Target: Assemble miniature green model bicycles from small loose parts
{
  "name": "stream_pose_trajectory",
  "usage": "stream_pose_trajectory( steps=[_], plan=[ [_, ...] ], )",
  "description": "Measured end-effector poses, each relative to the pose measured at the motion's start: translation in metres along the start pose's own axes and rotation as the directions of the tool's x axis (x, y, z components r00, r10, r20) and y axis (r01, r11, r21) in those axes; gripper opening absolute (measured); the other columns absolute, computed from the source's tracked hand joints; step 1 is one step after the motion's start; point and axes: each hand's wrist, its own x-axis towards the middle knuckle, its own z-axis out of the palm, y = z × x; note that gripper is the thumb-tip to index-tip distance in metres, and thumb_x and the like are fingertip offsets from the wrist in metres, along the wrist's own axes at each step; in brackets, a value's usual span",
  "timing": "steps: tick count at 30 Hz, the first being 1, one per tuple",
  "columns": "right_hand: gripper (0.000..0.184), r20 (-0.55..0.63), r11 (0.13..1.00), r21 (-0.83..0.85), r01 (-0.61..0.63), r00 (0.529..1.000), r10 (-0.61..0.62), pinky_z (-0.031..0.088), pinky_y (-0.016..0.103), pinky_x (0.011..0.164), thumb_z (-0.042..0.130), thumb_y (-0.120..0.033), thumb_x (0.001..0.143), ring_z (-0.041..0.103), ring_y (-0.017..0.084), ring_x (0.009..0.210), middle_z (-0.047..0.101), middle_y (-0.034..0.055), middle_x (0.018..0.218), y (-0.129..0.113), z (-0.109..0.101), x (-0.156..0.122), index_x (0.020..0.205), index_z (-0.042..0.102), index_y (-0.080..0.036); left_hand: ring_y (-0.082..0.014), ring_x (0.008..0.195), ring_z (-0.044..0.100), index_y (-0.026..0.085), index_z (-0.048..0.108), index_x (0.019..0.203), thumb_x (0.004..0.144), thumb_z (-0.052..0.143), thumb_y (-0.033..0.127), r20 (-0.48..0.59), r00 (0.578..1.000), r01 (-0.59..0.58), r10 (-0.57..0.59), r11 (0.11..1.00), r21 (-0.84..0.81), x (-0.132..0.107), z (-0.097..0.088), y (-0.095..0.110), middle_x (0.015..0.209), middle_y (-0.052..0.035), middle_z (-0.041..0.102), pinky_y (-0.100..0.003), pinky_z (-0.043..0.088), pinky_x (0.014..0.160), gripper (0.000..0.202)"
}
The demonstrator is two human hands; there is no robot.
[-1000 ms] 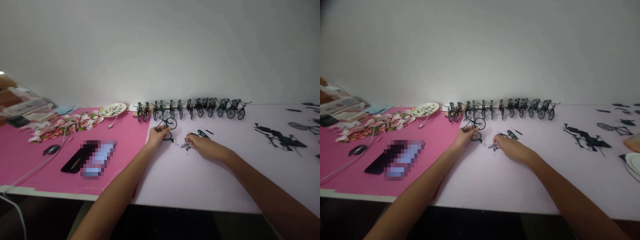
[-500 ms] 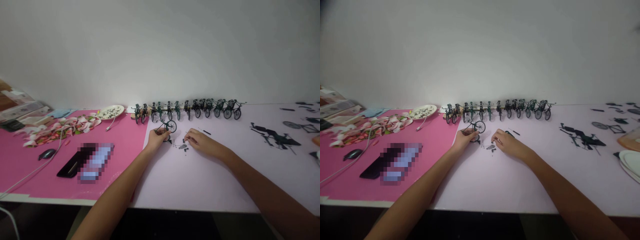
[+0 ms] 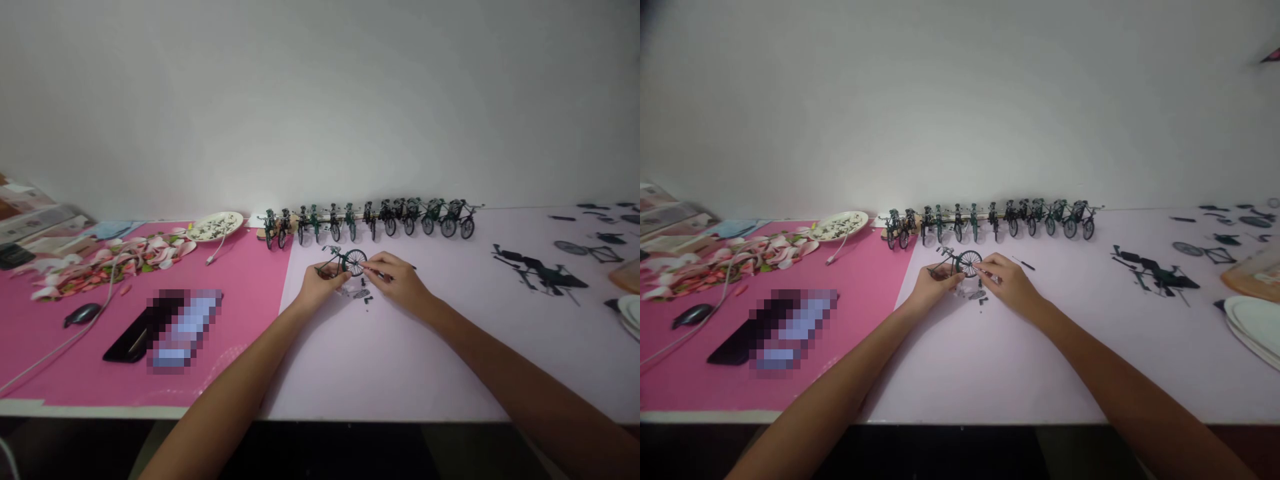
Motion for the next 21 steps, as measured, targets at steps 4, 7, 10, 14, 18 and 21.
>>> stream_pose_trajectory(
  steps=[4,7,10,14,18,21],
  plan=[
    [0.035,-0.044,1.000,-0.007,-0.023,0.999,0.023,0.054,0.036,0.073,0.052,-0.044,0.103,0.062,0.020,0.079,0.071,0.0090,0.104,-0.0034,0.0006,0.0012,0.120,0.078,-0.027,-0.0114,0.052,0.053,0.014,0.071,0.070,0.062,0.092,0.046,0.020,1.000,0.014,-0.014,1.000,-0.017,-0.0025,0.0030,0.0003,0.060,-0.0011,0.062,-0.029,0.045,0.057,0.039],
    [0.035,-0.049,1.000,-0.001,-0.015,0.999,0.015,0.055,0.037,0.078,0.052,-0.046,0.103,0.064,0.022,0.084,0.071,0.0085,0.102,-0.0030,0.0017,0.0014,0.118,0.078,-0.029,-0.0113,0.052,0.054,0.014,0.071,0.072,0.061,0.092,0.046,0.020,1.000,0.022,-0.021,1.000,-0.019,-0.0029,0.0037,-0.0007,0.062,-0.0011,0.062,-0.029,0.045,0.057,0.039],
    [0.035,-0.052,0.999,-0.007,-0.031,0.998,0.031,0.055,0.038,0.078,0.051,-0.047,0.103,0.065,0.023,0.086,0.071,0.0086,0.102,-0.0013,0.0030,0.0012,0.118,0.078,-0.030,-0.0116,0.052,0.054,0.014,0.072,0.073,0.061,0.092,0.045,0.025,0.999,0.027,-0.026,0.999,-0.023,-0.0020,0.0029,-0.0027,0.062,-0.0013,0.063,-0.029,0.045,0.057,0.039],
    [0.034,-0.077,0.999,-0.027,-0.035,0.996,0.033,0.054,0.038,0.079,0.051,-0.045,0.103,0.065,0.023,0.086,0.071,0.0090,0.102,-0.0017,0.0032,0.0010,0.117,0.079,-0.029,-0.0113,0.053,0.054,0.014,0.072,0.073,0.062,0.092,0.045,0.035,0.999,0.018,-0.017,0.999,-0.033,-0.0012,0.0019,-0.0042,0.062,-0.0014,0.063,-0.028,0.045,0.058,0.038],
    [0.034,-0.064,0.998,-0.050,-0.047,0.997,0.044,0.054,0.039,0.078,0.051,-0.043,0.103,0.064,0.023,0.085,0.071,0.0092,0.102,-0.0029,0.0026,0.0010,0.117,0.079,-0.029,-0.0113,0.053,0.054,0.014,0.072,0.073,0.061,0.092,0.046,0.042,0.999,0.032,-0.030,0.999,-0.034,-0.0026,0.0024,-0.0015,0.062,-0.0015,0.063,-0.028,0.045,0.057,0.039],
    [0.034,-0.062,0.998,-0.058,-0.033,0.998,0.030,0.055,0.038,0.080,0.050,-0.042,0.104,0.065,0.023,0.086,0.071,0.0093,0.101,-0.0027,0.0025,0.0004,0.117,0.078,-0.028,-0.0118,0.053,0.055,0.014,0.072,0.073,0.061,0.092,0.046,0.047,0.998,0.030,-0.029,0.999,-0.032,-0.0037,0.0030,0.0008,0.062,-0.0021,0.063,-0.029,0.045,0.058,0.039]
  ],
)
